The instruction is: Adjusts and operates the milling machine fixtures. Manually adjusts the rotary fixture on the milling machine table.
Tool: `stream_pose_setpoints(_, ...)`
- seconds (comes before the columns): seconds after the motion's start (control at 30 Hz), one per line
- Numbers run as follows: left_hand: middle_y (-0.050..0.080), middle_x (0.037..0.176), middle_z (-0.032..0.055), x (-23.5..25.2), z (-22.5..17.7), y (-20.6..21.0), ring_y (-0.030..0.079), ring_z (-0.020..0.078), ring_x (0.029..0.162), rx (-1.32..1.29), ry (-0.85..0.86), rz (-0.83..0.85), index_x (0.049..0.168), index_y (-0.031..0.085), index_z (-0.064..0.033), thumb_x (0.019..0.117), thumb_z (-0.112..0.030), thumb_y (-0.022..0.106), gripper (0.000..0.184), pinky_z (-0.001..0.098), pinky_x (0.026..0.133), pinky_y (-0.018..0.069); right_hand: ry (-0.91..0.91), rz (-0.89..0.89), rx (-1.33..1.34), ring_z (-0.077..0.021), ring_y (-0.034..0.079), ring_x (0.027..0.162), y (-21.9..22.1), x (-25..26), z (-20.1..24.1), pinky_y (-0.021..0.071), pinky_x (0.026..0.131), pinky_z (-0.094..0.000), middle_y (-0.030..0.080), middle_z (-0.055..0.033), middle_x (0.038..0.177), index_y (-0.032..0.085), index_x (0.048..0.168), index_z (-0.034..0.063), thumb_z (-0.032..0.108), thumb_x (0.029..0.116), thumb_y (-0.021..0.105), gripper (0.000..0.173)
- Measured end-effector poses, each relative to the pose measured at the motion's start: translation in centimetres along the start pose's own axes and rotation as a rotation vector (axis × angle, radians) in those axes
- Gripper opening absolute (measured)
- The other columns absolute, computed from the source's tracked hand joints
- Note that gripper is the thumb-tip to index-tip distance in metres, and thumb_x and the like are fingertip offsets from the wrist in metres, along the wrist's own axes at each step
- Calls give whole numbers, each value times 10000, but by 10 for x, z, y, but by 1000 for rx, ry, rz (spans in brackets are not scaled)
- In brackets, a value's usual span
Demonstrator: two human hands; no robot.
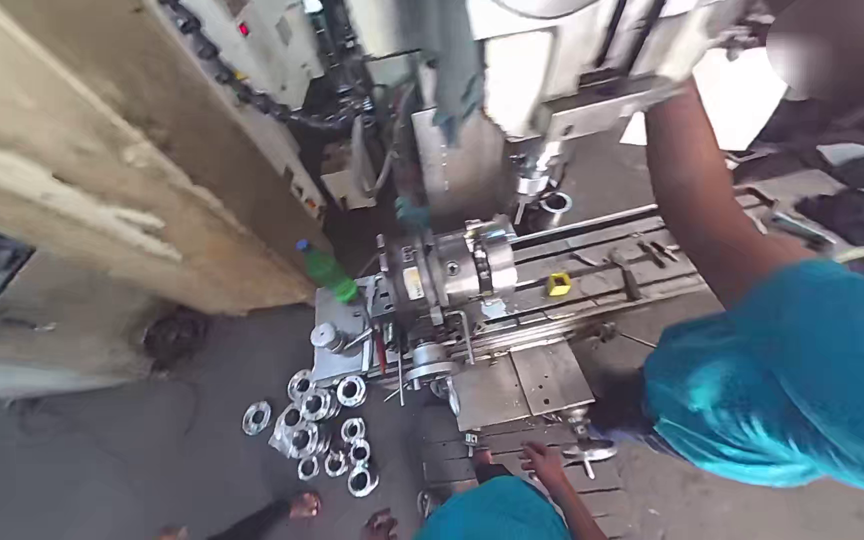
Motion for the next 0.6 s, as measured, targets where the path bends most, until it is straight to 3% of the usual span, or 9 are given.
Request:
stream_pose_setpoints(0.1,685,1250,239,2,-21,13,708,356,1039,-42,39,-32,1413,549,0,1037,-172,608,417,522,871,581,-73,47,-80,-277,715,934,-3,-1,25,586,822,-455,700,-195,1169,594,1346,1,177,1083,508,328)
stream_pose_setpoints(0.2,709,1166,216,-1,-71,24,719,304,944,-92,214,-115,1352,587,17,1041,-149,591,353,483,808,600,-134,91,-128,-261,723,917,-11,5,45,591,806,-446,722,-177,1140,607,1326,8,190,1084,499,322)
stream_pose_setpoints(0.3,720,1130,194,-21,-174,18,722,282,966,53,445,-280,1293,637,21,1035,-167,599,322,489,884,596,-197,102,-133,-255,721,880,-15,2,61,593,768,-439,723,-178,1112,601,1331,7,164,1077,503,315)
stream_pose_setpoints(0.4,735,1070,183,-24,-293,3,724,301,938,270,657,-468,1304,638,4,1030,-201,573,348,535,888,575,-243,88,-124,-253,724,850,-14,-3,76,603,745,-434,723,-191,1084,590,1350,0,134,1070,510,321)
stream_pose_setpoints(0.47,728,1125,185,-6,-356,-6,717,336,1009,411,654,-506,1385,589,-32,994,-243,599,444,567,922,559,-252,74,-100,-235,722,839,-8,-9,85,601,736,-411,725,-185,1081,594,1345,-4,128,1072,508,316)
stream_pose_setpoints(0.6,631,1316,287,36,-426,0,616,475,1226,746,386,-359,1420,556,-51,922,-417,701,635,680,980,497,-269,-36,-38,-204,712,844,1,-36,100,597,741,-387,722,-158,1077,607,1326,-6,140,1062,539,309)
Point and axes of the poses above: each hand's wrist, its own x-axis towards the middle knuckle, its own y-axis out of the palm, z = x × y, the point moved 1 cm from there along x, towards the middle knuckle
